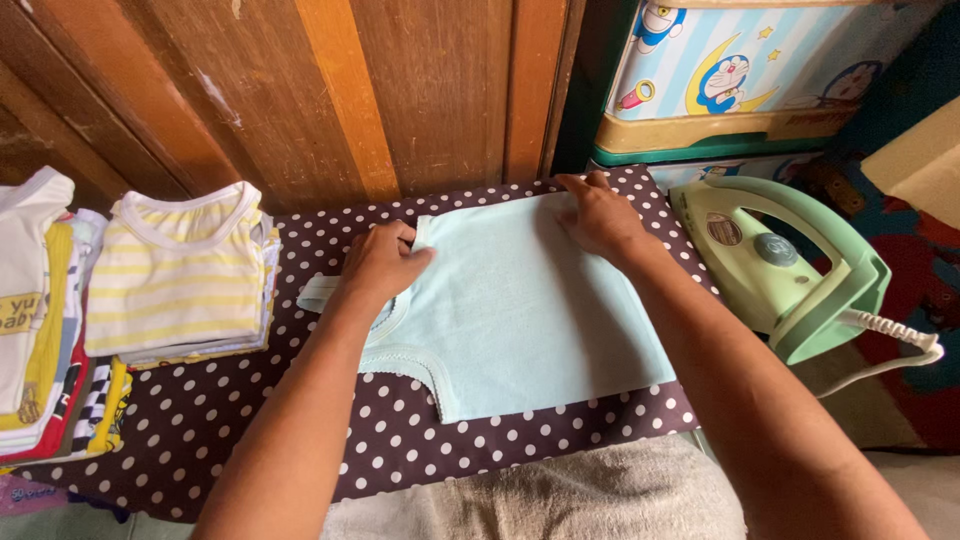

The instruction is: The person irons a light blue baby onesie on a polka-dotted ironing board, then folds it and places it on a stack. They then iron a blue patterned baby onesie, fold it, and place it on the same stack.

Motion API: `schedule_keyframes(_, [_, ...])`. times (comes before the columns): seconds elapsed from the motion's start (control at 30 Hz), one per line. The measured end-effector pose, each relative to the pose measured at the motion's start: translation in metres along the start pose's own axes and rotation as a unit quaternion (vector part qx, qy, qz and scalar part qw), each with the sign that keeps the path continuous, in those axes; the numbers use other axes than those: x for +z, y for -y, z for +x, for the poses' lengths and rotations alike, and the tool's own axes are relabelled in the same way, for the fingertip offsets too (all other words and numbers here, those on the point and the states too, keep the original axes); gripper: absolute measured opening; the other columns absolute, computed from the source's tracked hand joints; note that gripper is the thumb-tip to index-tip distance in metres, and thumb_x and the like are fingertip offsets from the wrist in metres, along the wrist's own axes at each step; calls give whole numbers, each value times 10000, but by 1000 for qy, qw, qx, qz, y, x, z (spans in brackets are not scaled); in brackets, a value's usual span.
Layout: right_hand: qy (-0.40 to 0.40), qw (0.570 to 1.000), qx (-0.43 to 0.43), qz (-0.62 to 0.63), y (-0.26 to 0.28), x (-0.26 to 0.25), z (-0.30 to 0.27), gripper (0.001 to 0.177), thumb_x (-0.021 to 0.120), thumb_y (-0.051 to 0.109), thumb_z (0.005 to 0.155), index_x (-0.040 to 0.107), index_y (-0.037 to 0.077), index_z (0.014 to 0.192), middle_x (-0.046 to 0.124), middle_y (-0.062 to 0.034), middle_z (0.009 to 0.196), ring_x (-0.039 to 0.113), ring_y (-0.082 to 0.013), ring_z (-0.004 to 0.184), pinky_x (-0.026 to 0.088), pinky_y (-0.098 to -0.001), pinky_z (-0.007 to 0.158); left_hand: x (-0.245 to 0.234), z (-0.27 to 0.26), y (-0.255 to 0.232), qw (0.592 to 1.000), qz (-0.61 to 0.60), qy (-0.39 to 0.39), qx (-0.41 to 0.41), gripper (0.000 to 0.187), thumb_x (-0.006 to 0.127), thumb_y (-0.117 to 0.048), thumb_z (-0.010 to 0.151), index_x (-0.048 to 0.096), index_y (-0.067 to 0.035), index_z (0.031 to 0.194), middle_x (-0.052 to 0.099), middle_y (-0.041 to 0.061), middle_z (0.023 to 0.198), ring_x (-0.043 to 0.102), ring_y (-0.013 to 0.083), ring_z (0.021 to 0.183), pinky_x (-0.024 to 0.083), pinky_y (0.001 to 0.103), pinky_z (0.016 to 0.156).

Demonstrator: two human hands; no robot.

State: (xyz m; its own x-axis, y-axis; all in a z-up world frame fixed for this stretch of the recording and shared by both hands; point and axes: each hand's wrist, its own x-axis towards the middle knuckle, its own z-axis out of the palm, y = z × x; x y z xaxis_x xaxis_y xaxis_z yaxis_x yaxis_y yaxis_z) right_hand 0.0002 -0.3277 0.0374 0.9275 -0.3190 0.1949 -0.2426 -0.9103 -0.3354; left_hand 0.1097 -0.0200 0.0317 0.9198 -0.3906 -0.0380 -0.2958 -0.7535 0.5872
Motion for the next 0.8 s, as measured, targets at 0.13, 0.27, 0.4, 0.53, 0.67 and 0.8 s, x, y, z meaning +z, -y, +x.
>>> schedule_keyframes(0.13, [17,999,40,-3,-18,-1,1,455,768,272,875,688,141,1303,717,-225,1144,679,-401,1078,531,-456,960,-31,-9,8,992,112,27,41,636,910,-485,628,713,-159,1137,728,76,1124,672,262,1082,527,412,913])
schedule_keyframes(0.27, [-10,998,1,65,-26,-6,-6,341,769,237,836,747,70,1133,748,-198,1007,726,-347,941,554,-425,859,-55,-7,18,972,204,108,41,616,902,-521,629,751,-155,1101,731,52,1139,673,254,1111,529,400,929])
schedule_keyframes(0.4, [19,988,56,144,-23,-20,-13,279,755,199,850,742,44,1081,751,-164,865,726,-260,731,568,-380,692,-52,-6,24,957,229,175,43,490,812,-511,773,769,-117,1062,749,96,1078,707,265,1041,543,391,886])
schedule_keyframes(0.53, [56,954,83,283,-19,-43,-13,219,709,137,903,714,-22,1053,654,-133,720,599,-187,539,445,-361,475,-52,-6,33,977,75,198,-5,354,706,-403,887,694,-110,1085,776,181,921,755,331,871,560,448,758])
schedule_keyframes(0.67, [-56,920,-1,387,-9,-79,4,171,657,48,962,631,-72,1081,703,-113,866,723,-161,722,583,-278,642,-76,3,16,981,17,15,194,292,736,-327,911,676,-66,1027,742,189,887,710,339,814,537,459,705])
schedule_keyframes(0.8, [-183,878,-154,414,-3,-129,7,96,606,-54,1058,595,-56,1153,724,-116,1079,764,-171,968,652,-299,867,-119,-2,-22,951,9,-138,277,252,718,-276,985,642,-44,1046,734,192,935,720,341,855,536,446,738])
